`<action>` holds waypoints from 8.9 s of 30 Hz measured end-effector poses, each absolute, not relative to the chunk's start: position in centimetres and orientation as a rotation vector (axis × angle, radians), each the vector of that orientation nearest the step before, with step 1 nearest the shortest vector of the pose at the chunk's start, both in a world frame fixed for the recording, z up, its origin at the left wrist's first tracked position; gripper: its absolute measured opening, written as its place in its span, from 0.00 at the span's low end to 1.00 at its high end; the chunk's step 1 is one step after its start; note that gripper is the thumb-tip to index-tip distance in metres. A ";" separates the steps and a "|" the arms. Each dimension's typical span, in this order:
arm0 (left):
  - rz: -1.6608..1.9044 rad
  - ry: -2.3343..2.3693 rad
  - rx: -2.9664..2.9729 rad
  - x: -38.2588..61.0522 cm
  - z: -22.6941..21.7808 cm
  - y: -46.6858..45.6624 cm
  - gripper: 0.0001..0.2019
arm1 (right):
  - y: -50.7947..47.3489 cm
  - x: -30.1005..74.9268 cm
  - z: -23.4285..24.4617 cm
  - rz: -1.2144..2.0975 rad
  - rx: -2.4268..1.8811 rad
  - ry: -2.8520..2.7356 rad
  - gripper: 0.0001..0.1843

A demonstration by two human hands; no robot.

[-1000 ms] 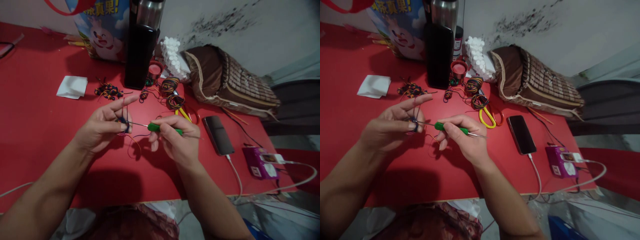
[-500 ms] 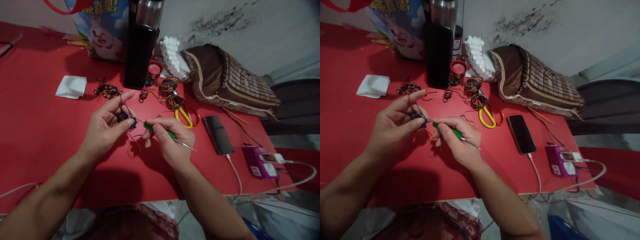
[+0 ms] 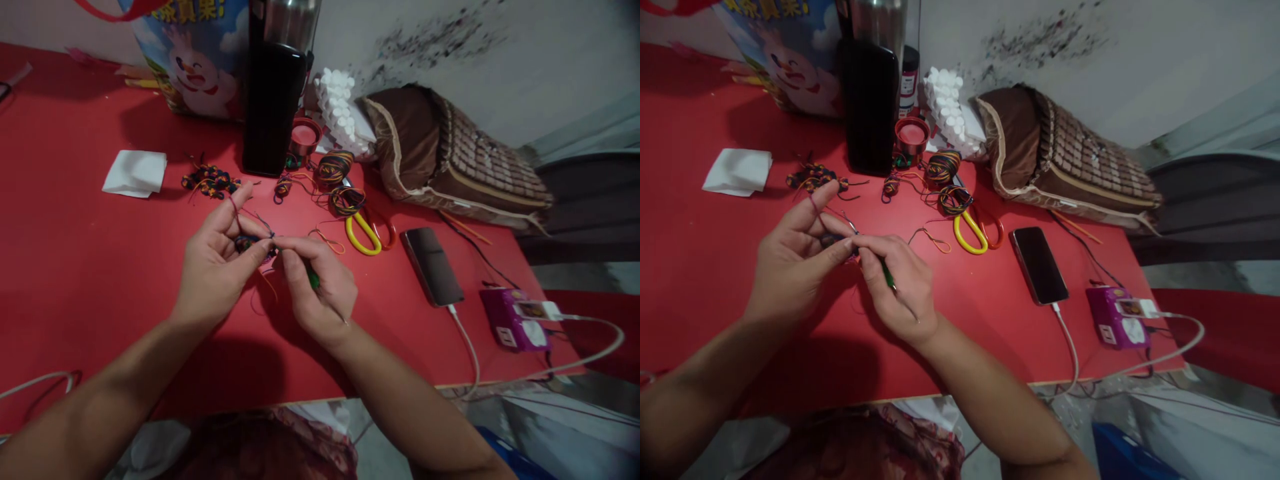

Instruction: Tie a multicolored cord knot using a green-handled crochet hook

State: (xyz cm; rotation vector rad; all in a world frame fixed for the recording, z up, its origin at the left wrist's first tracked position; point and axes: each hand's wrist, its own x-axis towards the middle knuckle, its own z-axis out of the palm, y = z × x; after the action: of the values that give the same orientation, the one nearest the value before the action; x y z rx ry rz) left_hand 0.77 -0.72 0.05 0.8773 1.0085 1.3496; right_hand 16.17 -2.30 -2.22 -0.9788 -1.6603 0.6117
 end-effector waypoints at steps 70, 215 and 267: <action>1.149 0.685 0.606 -2.5 -0.4 1.4 0.34 | -1.8 17.9 -0.9 0.519 -0.862 -1.771 0.13; 1.101 0.724 0.974 -0.8 -1.6 -0.2 0.39 | -0.1 18.0 -1.8 0.782 -0.862 -1.420 0.09; 1.183 0.921 0.723 0.3 -1.3 -0.5 0.37 | -0.1 17.2 -3.4 1.007 -1.041 -1.319 0.07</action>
State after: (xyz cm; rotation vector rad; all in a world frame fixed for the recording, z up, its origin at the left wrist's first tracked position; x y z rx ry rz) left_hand 0.30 -0.47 -1.26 0.7227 0.9209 1.1834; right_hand 17.19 -0.14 -3.41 -1.0415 -1.3190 1.0074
